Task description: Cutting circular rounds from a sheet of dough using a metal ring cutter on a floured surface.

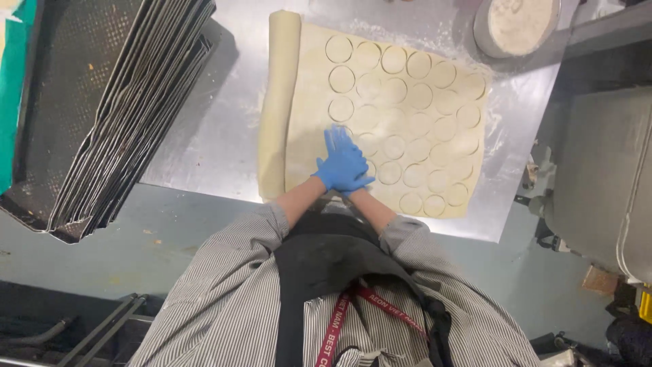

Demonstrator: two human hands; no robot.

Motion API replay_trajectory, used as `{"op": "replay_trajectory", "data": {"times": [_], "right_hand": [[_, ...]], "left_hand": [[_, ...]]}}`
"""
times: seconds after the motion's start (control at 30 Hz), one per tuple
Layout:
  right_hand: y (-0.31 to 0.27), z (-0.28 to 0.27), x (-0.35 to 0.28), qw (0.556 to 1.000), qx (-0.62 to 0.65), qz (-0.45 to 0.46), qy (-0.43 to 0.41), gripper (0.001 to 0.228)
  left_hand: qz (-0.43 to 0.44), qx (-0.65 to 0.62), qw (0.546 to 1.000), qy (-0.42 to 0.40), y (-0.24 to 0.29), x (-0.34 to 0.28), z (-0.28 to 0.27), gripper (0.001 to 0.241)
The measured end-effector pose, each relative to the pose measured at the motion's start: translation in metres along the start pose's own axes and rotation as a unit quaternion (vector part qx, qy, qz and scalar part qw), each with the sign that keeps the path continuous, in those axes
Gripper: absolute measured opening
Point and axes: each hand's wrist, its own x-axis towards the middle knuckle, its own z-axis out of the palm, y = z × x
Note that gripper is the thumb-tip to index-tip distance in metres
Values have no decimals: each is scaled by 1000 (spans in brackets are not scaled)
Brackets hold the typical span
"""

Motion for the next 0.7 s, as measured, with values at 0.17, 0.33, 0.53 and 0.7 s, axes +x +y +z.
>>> {"op": "replay_trajectory", "data": {"times": [0.17, 0.33, 0.53, 0.7], "right_hand": [[20, 26, 6, 997, -39, 19, -56, 92], [24, 21, 7, 998, -41, 10, -54, 91], [10, 8, -3, 999, -15, 25, -41, 91], [14, 22, 1, 999, -5, 39, 6, 90]], "left_hand": [[-8, 113, 966, 232, 11, 4, -34, 51], [42, -78, 996, 8, -15, 20, 5, 61], [34, -49, 997, 40, -13, 19, 0, 54], [66, 0, 996, 57, -8, 11, 14, 50]]}}
